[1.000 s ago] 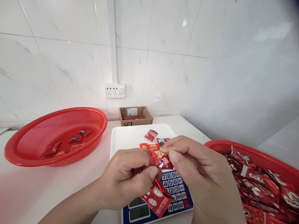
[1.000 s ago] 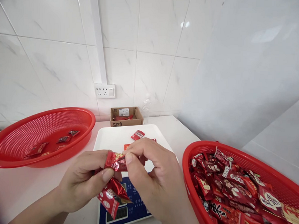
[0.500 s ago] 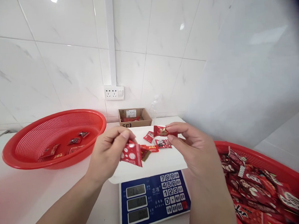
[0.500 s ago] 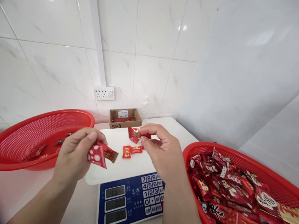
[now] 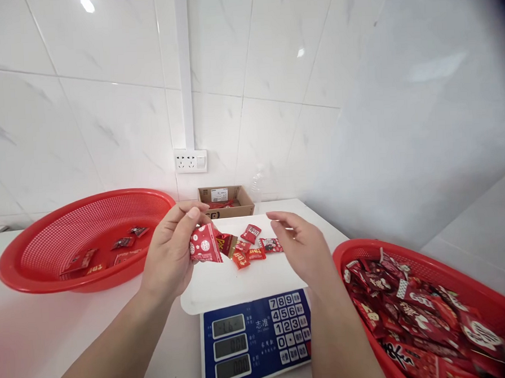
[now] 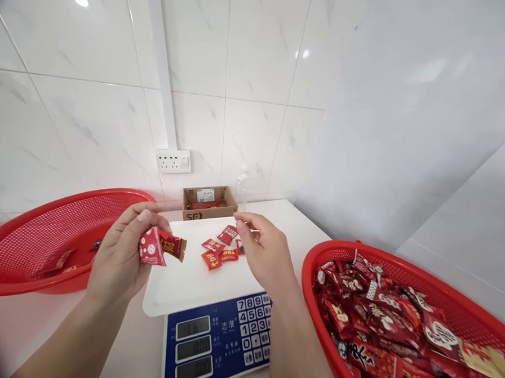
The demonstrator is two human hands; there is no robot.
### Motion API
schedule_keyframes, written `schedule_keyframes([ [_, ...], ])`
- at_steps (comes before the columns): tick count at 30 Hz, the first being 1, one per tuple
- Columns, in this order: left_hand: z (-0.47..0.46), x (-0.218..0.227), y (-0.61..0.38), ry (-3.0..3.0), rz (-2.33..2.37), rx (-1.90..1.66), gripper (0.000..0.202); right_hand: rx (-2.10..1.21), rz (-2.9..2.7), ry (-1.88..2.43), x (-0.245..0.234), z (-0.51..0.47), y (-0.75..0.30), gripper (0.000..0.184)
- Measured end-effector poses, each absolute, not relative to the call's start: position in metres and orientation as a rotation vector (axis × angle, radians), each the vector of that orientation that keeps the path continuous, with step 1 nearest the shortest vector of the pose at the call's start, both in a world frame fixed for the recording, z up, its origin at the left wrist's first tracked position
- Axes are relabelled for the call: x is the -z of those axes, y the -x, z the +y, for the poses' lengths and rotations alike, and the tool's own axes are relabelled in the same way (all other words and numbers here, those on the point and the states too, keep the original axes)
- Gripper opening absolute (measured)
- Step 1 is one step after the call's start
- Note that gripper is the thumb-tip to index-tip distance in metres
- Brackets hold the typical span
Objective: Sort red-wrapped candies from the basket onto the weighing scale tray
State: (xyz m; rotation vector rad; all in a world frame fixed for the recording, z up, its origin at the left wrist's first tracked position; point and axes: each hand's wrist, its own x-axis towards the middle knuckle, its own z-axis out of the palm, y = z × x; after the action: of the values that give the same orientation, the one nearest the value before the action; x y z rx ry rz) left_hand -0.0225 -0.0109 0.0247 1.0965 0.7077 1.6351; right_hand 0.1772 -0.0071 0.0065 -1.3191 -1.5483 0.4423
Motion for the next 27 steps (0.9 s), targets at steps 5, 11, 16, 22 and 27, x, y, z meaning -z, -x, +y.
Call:
schedule_keyframes([
  [5, -0.014, -0.018, 0.02, -1.212, 0.73, -1.554, 0.028, -0.79, -1.585, 1.072, -0.02, -0.031, -0.171, 0.037],
  [11, -0.018, -0.01, 0.017, -1.481, 0.768, -1.455, 0.032, -0.966, -1.798, 0.898, -0.019, -0.042, -0.147, 0.041],
  [16, -0.02, -0.01, 0.017, -1.493, 0.75, -1.304, 0.03, -0.997, -1.699, 0.857, -0.018, -0.038, -0.144, 0.028],
  [22, -0.021, -0.014, 0.017, -1.538, 0.639, -1.14, 0.022, -0.962, -1.555, 0.96, -0.021, -0.036, -0.15, 0.019],
  [27, -0.018, -0.014, 0.018, -1.572, 0.725, -1.165, 0.03, -0.91, -1.389, 0.936, -0.019, -0.033, -0.157, 0.02],
])
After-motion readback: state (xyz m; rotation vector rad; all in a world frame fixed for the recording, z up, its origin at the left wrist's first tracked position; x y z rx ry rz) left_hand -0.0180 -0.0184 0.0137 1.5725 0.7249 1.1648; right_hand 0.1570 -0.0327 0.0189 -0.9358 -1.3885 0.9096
